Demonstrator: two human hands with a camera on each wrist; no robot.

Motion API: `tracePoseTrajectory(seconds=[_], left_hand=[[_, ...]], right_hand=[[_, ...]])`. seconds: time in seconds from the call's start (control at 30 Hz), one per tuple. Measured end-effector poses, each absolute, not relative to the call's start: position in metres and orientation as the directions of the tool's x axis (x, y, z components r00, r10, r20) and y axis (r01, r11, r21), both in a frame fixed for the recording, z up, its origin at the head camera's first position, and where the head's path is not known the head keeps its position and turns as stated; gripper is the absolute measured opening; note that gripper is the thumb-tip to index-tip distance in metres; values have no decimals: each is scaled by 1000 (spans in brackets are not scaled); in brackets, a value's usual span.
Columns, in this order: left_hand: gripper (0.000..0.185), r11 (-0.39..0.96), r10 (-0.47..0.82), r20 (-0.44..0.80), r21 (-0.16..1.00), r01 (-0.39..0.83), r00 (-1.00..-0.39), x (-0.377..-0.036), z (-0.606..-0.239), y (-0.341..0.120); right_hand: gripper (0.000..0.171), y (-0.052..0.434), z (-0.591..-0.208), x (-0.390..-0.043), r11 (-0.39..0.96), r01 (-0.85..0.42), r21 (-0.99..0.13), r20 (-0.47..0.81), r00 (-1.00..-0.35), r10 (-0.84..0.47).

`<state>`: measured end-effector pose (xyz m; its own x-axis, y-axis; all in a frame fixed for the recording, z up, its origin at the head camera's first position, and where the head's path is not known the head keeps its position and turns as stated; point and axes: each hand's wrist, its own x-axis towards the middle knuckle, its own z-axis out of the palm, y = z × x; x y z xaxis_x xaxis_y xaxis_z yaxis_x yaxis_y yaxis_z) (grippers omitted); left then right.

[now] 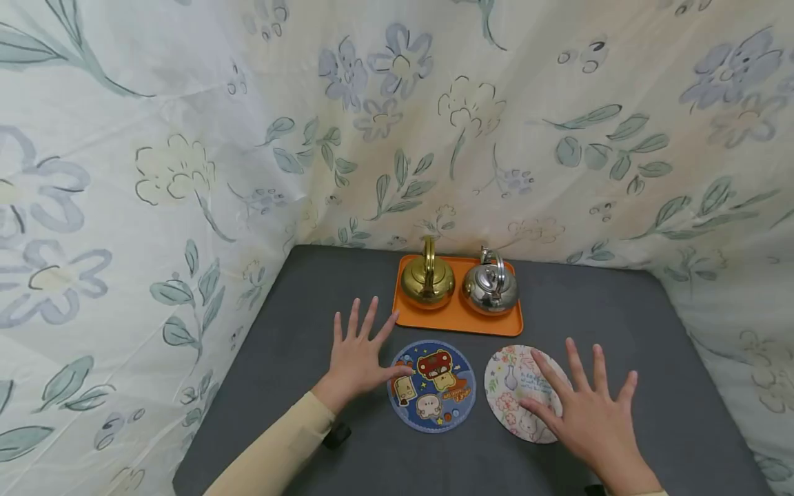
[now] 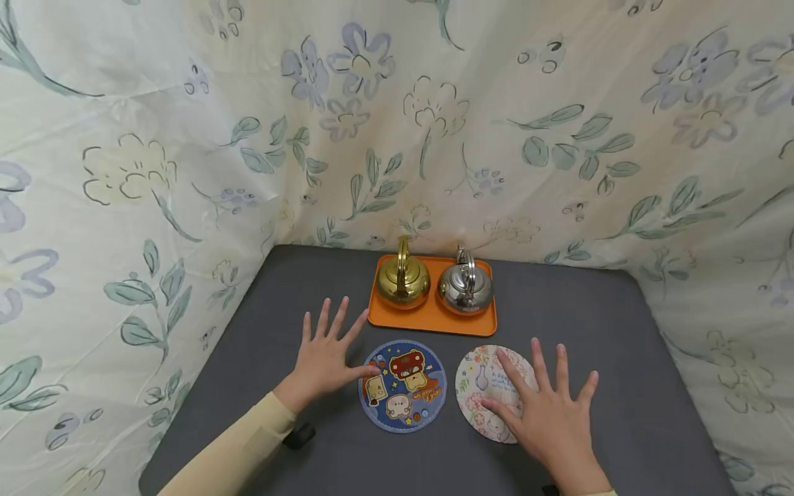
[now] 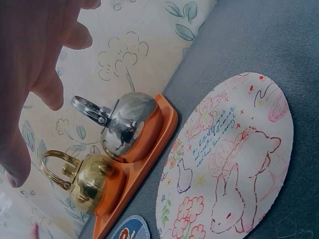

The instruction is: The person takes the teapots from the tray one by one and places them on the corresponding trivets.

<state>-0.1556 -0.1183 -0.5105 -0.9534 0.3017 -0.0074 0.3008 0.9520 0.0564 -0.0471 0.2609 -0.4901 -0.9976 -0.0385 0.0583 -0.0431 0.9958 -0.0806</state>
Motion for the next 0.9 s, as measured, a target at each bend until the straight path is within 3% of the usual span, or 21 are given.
tracePoseTrajectory(seconds=[0.2,0.4,0.9], left_hand=[[110,951,254,-108,207,229,-961,-202,-545,-116],[112,955,225,-151,228,187,-963,-240,-567,-110],[92,958,194,-161,244,152,-968,-251,-574,-107]], right_hand=[[90,259,-494,-44,994,-37,-100,22,-999,-35],[89,258,-494,-45,996,-39,-83,29,-999,-36],[87,253,-483,-54,995,-36,-95,6,-999,-35]])
